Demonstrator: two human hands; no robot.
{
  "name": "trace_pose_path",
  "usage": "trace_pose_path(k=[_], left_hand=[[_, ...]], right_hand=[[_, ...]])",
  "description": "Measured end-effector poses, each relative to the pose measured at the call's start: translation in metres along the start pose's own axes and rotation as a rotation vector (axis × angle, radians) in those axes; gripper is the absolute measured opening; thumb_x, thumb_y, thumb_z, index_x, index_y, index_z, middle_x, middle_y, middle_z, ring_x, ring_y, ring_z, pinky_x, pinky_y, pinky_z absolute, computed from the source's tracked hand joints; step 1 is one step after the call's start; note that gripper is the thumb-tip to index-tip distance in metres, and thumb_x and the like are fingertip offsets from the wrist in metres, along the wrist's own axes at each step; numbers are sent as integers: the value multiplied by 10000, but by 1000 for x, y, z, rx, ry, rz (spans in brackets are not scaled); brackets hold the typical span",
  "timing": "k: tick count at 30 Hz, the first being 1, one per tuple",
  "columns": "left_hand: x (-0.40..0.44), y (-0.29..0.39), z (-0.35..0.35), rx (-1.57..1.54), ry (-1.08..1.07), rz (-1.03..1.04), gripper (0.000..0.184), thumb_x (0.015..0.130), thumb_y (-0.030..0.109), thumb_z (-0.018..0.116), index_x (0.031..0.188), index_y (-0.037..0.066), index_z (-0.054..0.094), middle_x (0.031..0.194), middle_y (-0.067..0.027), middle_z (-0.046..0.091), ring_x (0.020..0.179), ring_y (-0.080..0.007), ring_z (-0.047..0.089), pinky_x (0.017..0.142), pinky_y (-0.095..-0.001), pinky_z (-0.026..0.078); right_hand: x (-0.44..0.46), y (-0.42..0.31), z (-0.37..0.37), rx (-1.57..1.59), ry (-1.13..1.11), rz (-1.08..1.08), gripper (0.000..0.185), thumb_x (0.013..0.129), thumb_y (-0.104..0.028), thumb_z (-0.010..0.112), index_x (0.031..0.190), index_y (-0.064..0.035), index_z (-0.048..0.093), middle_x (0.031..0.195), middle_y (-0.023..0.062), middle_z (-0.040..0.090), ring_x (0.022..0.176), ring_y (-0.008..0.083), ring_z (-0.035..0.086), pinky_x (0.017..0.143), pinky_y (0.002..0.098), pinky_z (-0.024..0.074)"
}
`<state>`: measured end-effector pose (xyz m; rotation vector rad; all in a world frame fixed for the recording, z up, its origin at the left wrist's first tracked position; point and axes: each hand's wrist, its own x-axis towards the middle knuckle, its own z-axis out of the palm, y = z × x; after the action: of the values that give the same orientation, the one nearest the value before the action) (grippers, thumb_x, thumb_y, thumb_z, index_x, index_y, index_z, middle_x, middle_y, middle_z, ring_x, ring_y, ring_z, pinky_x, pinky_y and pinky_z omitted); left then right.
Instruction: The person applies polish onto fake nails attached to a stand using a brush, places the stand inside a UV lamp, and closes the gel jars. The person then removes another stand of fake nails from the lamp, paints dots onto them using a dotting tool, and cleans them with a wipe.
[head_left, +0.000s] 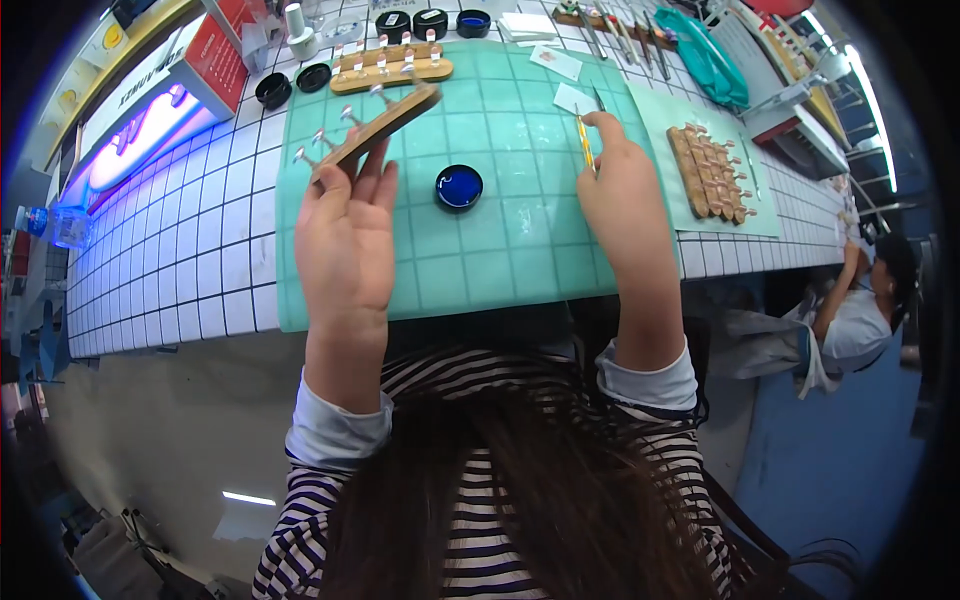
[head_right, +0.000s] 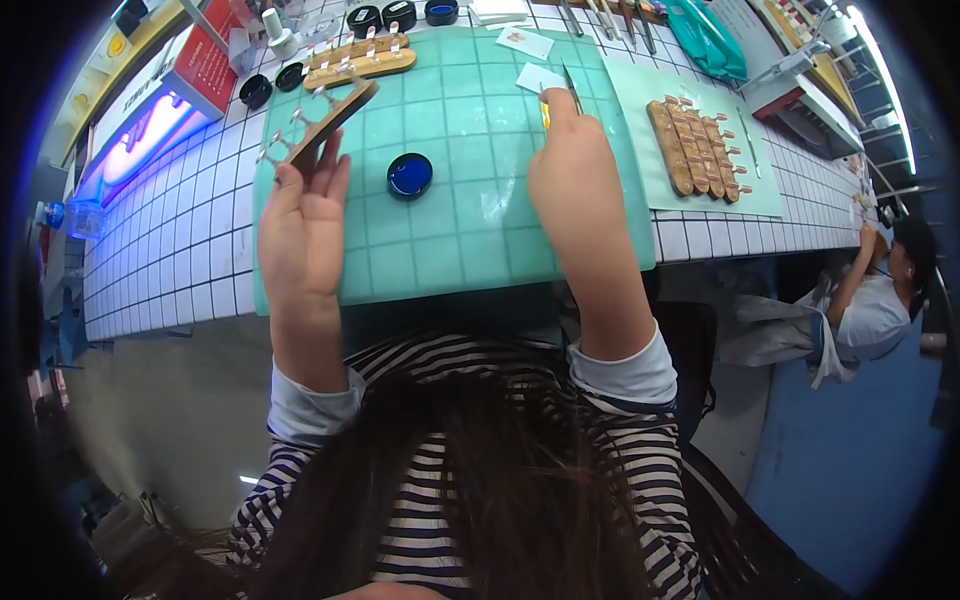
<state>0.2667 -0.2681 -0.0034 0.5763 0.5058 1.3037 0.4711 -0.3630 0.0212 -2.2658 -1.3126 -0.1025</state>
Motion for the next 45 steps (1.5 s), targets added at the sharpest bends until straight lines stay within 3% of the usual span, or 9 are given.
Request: trace_pose_path(k=[6, 9, 16, 20, 23, 27, 40, 43, 45], left_hand=[[15, -13, 25, 64, -81, -254, 216, 935, 175, 350, 1096, 38, 396, 1194, -95, 483, 1070, -227, 448, 922, -394, 281], [18, -13, 36, 156, -92, -249, 188, 925, 172, 361, 1066, 54, 404, 1151, -88, 506, 1002, -210, 458, 876, -399, 312], [-1, -4, 34, 403, -194, -296, 207, 924, 168, 364, 1091, 47, 381, 1126, -98, 516, 1021, -188, 474, 822, -388, 380], [-24, 8, 21, 315, -167, -154, 331, 932, 202, 355, 1205, 18, 319, 1233, -174, 412, 1110, -244, 435, 891, -435, 392], [-32, 4, 17, 122, -147, 95, 397, 913, 167, 398, 1241, 7, 241, 1260, -219, 347, 1198, -336, 361, 992, -479, 327], [-33, -5, 11, 42, -162, 128, 390, 914, 204, 414, 1234, 61, 245, 1247, -180, 366, 1164, -320, 410, 934, -454, 391], [-29, -15, 10, 130, -416, -21, 490, 860, 184, 522, 1254, 34, 272, 1263, -133, 360, 1196, -346, 367, 969, -454, 378], [-26, -17, 9, 7, -207, 16, 406, 840, 123, 562, 1169, 69, 331, 1191, -94, 415, 1170, -311, 400, 916, -437, 429], [-25, -13, 7, -2, -187, -52, 387, 847, 104, 546, 1170, 74, 336, 1205, -89, 405, 1177, -314, 392, 914, -441, 430]], right_hand=[[-3, -10, -15, 180, -8, 38, 372, 729, 14, 452, 1098, -22, 482, 770, 170, 504, 653, 278, 515, 612, 365, 431], [-4, -10, -20, 373, 21, 76, 383, 741, 13, 385, 1100, -51, 502, 735, 97, 458, 604, 182, 452, 573, 284, 407], [-15, -1, -24, 1418, 180, 151, 422, 727, 18, 314, 1122, 32, 463, 777, 55, 446, 659, 120, 441, 570, 222, 368], [-25, 4, -25, 1770, 176, 21, 376, 751, 18, 367, 1118, -17, 441, 881, 122, 506, 707, 192, 484, 578, 273, 384], [-30, -2, -18, 2049, -22, -81, 185, 766, -7, 459, 926, -62, 384, 932, 153, 533, 770, 194, 526, 585, 272, 403], [-34, -40, 2, 1459, 140, -50, 263, 724, 83, 521, 859, -71, 356, 1033, 191, 532, 920, 232, 550, 660, 268, 442], [-38, -60, 33, 1359, -18, -89, 281, 737, 96, 601, 868, -30, 386, 1057, 215, 544, 944, 217, 564, 727, 253, 441], [-37, -51, 29, 1216, 135, -107, 176, 806, 9, 547, 900, -23, 401, 967, 186, 567, 825, 175, 563, 685, 250, 434], [-38, -36, 24, 1478, -30, 29, 223, 886, -234, 375, 883, -12, 398, 825, 192, 564, 646, 182, 515, 583, 253, 401]])
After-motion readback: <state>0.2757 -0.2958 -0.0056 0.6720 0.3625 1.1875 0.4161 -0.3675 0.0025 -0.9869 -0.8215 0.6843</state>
